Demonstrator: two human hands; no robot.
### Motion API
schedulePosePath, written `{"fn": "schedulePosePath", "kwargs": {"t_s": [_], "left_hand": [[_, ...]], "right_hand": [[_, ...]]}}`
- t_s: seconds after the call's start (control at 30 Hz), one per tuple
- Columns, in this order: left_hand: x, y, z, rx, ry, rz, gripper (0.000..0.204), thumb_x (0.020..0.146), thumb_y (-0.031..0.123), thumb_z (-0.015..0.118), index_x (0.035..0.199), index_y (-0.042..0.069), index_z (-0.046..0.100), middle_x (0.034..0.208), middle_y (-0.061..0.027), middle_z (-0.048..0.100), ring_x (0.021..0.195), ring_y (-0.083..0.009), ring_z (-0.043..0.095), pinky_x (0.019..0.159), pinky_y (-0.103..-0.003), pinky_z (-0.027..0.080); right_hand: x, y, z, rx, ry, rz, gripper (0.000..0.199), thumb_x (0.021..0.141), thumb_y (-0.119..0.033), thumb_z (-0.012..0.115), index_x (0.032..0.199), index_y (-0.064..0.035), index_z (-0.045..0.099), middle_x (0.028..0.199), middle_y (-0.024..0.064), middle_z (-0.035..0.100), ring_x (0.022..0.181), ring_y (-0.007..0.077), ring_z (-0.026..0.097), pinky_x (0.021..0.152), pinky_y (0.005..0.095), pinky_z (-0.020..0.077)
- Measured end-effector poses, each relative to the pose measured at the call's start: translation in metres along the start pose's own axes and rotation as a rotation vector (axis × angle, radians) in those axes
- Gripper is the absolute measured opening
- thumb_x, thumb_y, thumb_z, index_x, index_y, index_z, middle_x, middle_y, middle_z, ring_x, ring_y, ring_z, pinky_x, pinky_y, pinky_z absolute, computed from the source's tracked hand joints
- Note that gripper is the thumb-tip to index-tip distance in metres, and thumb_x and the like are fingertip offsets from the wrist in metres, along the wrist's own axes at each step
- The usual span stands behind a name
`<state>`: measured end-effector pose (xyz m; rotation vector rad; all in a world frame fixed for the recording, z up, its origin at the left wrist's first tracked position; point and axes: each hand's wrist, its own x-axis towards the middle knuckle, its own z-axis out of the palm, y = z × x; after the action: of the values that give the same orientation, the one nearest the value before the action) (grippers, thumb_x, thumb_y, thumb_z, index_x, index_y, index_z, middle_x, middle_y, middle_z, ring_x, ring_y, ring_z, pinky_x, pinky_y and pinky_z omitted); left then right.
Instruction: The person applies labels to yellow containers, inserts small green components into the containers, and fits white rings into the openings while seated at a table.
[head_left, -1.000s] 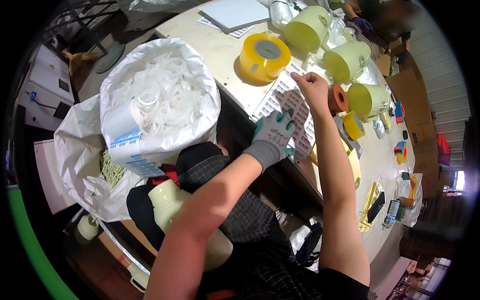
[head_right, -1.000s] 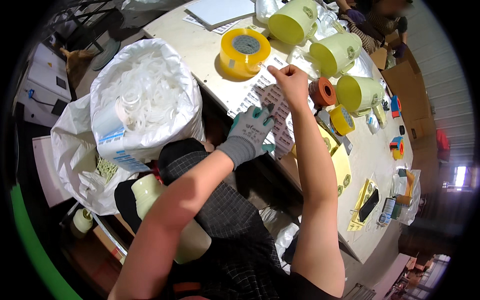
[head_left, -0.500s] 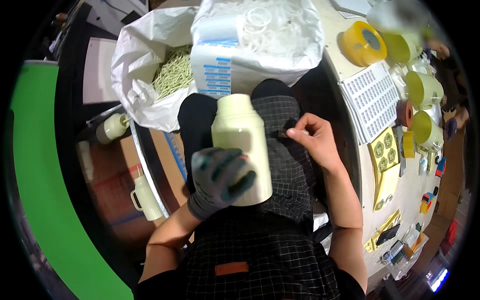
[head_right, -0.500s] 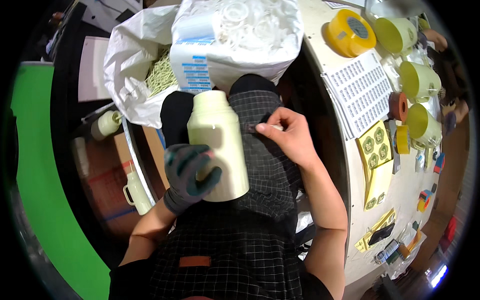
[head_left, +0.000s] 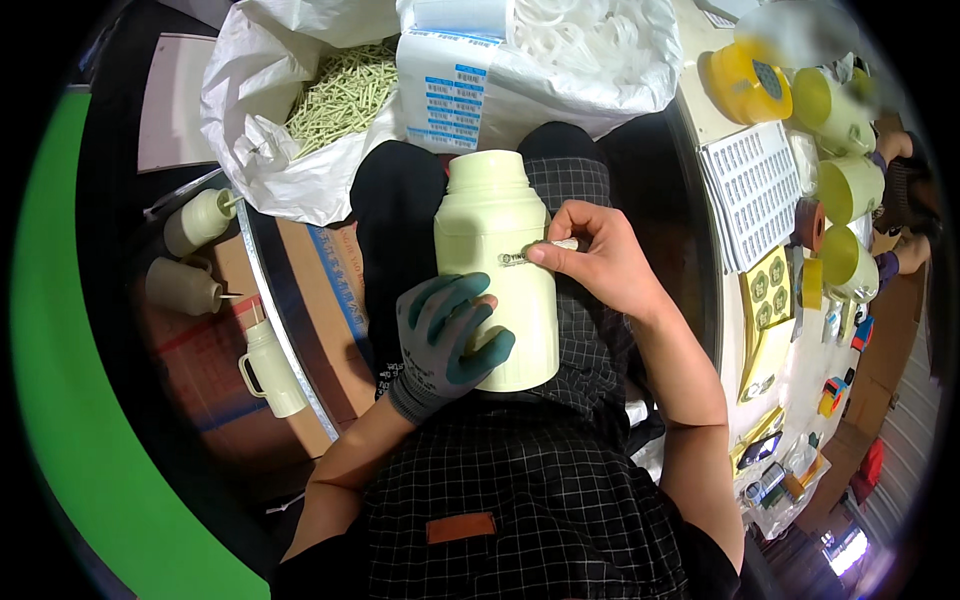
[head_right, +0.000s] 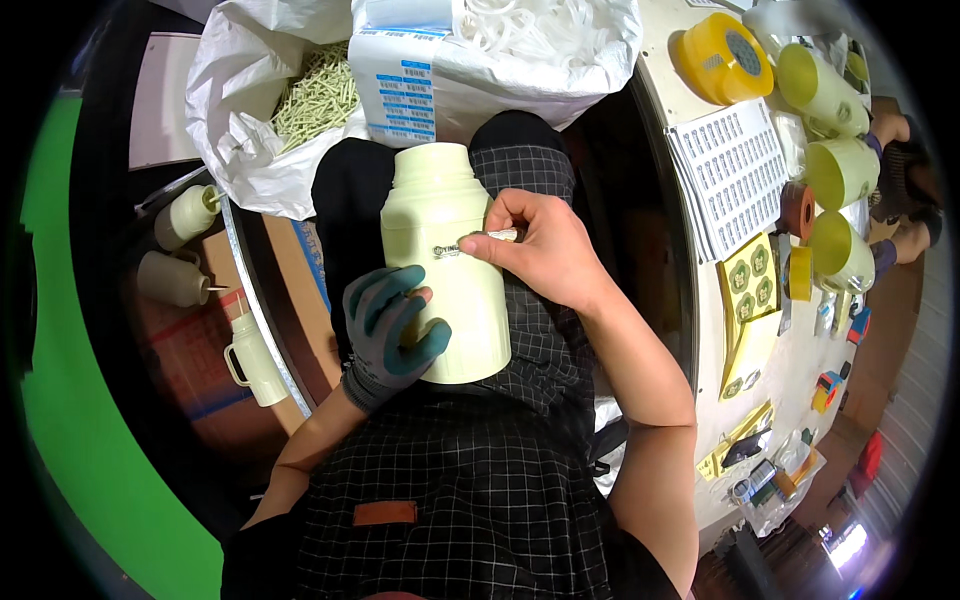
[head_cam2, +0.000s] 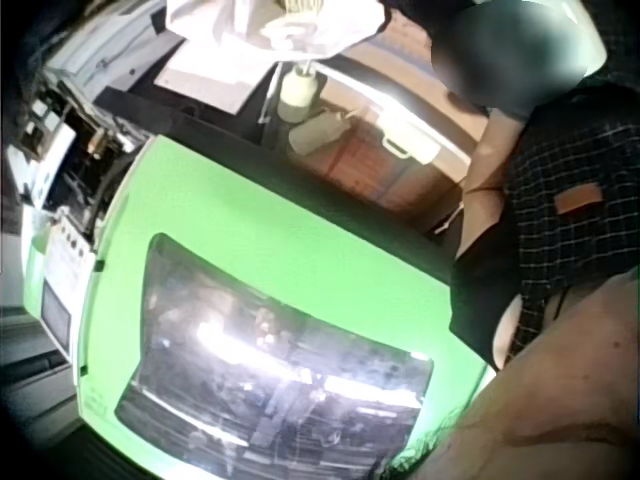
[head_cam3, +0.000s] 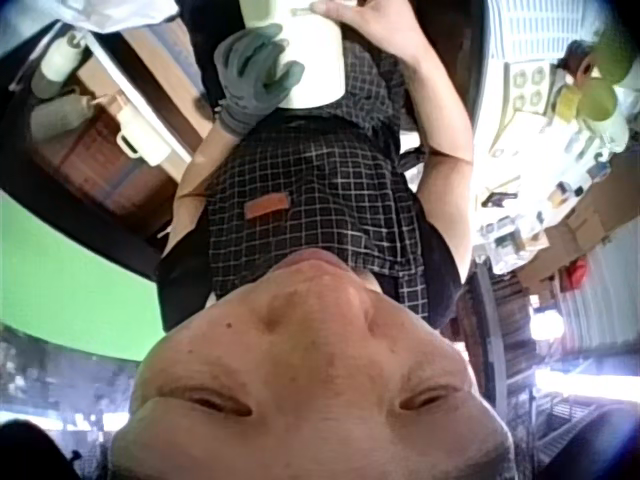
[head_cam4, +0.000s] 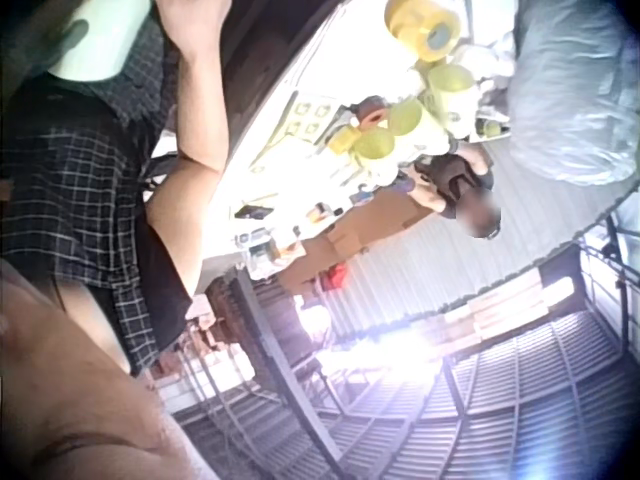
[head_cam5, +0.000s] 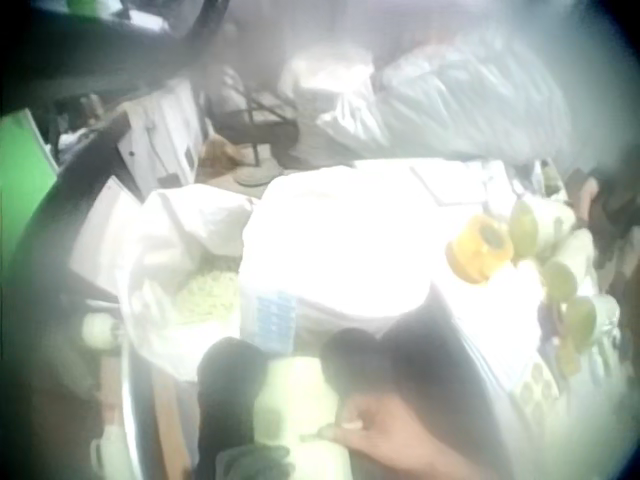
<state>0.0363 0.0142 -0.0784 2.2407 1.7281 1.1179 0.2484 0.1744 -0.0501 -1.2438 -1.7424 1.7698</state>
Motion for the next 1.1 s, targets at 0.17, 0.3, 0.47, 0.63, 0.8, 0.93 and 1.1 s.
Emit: {"fn": "schedulePosePath", "kwargs": {"t_s": [0.17,0.3,0.47,0.63,0.8,0.93,1.1], "left_hand": [[0.000,0.002,0.002,0.002,0.021,-0.005,0.050,0.084,0.032,0.082,0.128,0.013,0.068,0.137,-0.0083,0.066,0.117,-0.0301,0.064,0.098,-0.047,0.049],[0.007,0.001,-0.005,0.072,-0.157,0.039,0.049,0.088,0.030,0.077,0.133,0.015,0.068,0.143,-0.0072,0.065,0.125,-0.0311,0.059,0.104,-0.048,0.045],[0.012,0.005,-0.010,0.084,-0.254,-0.036,0.049,0.090,0.034,0.070,0.134,0.012,0.070,0.145,-0.0105,0.064,0.136,-0.0345,0.050,0.115,-0.049,0.036],[0.022,-0.001,-0.011,0.001,-0.287,-0.006,0.045,0.091,0.026,0.075,0.133,0.012,0.070,0.148,-0.0141,0.062,0.133,-0.0382,0.054,0.114,-0.055,0.036],[0.048,-0.029,-0.019,-0.187,0.004,-0.072,0.055,0.092,0.004,0.074,0.145,0.003,0.061,0.145,-0.0154,0.063,0.116,-0.0323,0.063,0.098,-0.045,0.051],[0.123,-0.062,-0.005,-0.094,-0.099,-0.234,0.055,0.102,0.013,0.070,0.153,0.000,0.054,0.149,-0.0138,0.062,0.105,-0.0199,0.060,0.092,-0.033,0.050],[0.153,-0.116,0.014,-0.472,-0.636,-0.464,0.042,0.105,0.027,0.071,0.133,-0.004,0.067,0.110,-0.0076,0.073,0.098,-0.0137,0.063,0.090,-0.030,0.051]], "right_hand": [[0.004,0.003,0.001,-0.049,0.015,-0.016,0.036,0.087,-0.029,0.091,0.082,-0.0041,0.066,0.073,0.0005,0.066,0.070,0.0061,0.057,0.064,0.0278,0.0470],[0.003,-0.005,0.006,-0.177,0.058,0.001,0.040,0.086,-0.035,0.091,0.082,-0.0046,0.066,0.068,0.0042,0.064,0.063,0.0116,0.058,0.062,0.0299,0.0478],[-0.001,0.009,-0.028,-0.551,0.291,0.187,0.050,0.080,-0.047,0.093,0.085,-0.0067,0.064,0.075,0.0093,0.070,0.066,0.0289,0.067,0.066,0.0375,0.0531],[-0.022,-0.004,0.004,-0.535,0.348,-0.119,0.046,0.077,-0.029,0.096,0.106,-0.0059,0.069,0.096,0.0082,0.067,0.089,0.0292,0.070,0.081,0.0375,0.0567],[-0.159,0.067,-0.088,-0.707,1.319,-0.045,0.043,0.079,-0.013,0.091,0.112,-0.0047,0.066,0.110,0.0125,0.067,0.095,0.0272,0.069,0.082,0.0395,0.0564],[-0.330,0.156,-0.123,-1.036,1.542,0.554,0.056,0.085,-0.040,0.088,0.126,-0.0070,0.069,0.129,0.0140,0.067,0.108,0.0384,0.070,0.088,0.0458,0.0567],[-0.376,0.200,-0.066,-1.086,1.212,0.608,0.087,0.078,-0.053,0.091,0.145,-0.0060,0.059,0.155,0.0146,0.059,0.124,0.0390,0.067,0.101,0.0459,0.0565]]}}
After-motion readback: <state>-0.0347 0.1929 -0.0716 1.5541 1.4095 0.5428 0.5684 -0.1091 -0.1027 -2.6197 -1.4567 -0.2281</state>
